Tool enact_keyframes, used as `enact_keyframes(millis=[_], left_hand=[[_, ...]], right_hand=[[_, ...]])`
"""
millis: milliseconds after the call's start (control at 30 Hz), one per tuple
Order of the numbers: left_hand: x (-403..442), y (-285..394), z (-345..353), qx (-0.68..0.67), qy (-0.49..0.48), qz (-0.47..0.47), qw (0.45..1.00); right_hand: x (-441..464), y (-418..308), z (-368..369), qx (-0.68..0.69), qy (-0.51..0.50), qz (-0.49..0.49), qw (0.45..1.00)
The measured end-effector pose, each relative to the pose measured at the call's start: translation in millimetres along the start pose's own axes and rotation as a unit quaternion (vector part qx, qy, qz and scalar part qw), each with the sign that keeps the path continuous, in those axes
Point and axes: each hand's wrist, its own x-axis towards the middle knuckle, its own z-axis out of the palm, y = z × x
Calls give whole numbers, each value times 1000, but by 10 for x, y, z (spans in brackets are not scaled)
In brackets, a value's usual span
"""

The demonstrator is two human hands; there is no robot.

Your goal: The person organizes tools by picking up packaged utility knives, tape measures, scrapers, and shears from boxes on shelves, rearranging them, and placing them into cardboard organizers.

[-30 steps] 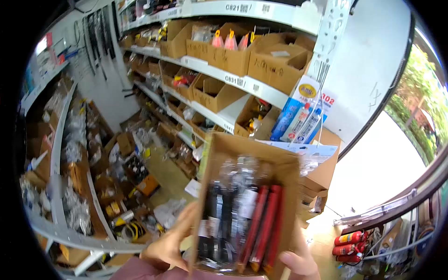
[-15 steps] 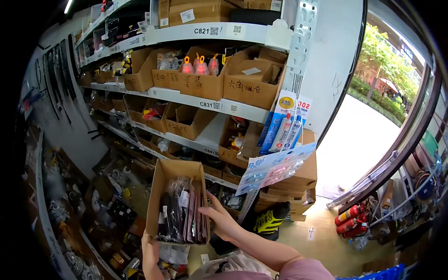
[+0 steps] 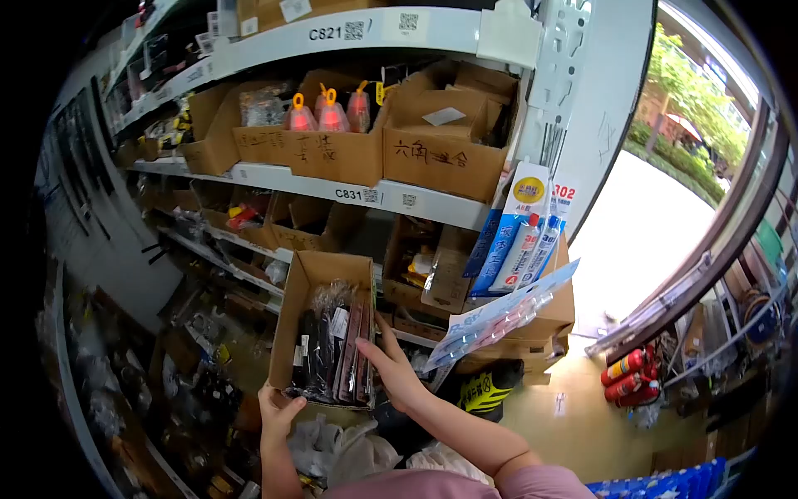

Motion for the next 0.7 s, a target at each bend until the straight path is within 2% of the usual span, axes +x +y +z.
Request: enact_keyframes(millis=[133,367,433,500,567,633,700], left_hand=[[381,-189,-276,-25,-63,-31,997],[938,-343,-725,-24,-171,-71,982],[1066,-345,-750,71,-250,24,965],[1133,-427,-774,80,-270,19,959],[1237,-505,-760,95,-307,62,945],[1291,-632,-779,91,-320,52,941],[1374,-675,-727,77,-302,50,949]], right_hand=[[123,35,85,-57,38,-49,996],[252,196,367,-53,116,-97,987],[280,245,382,-39,149,-91,984],[341,276,417,-29,160,-127,978],[386,237,469,-34,169,-136,976],[479,297,435,-45,195,-160,967],[594,366,384,7,222,-174,959]])
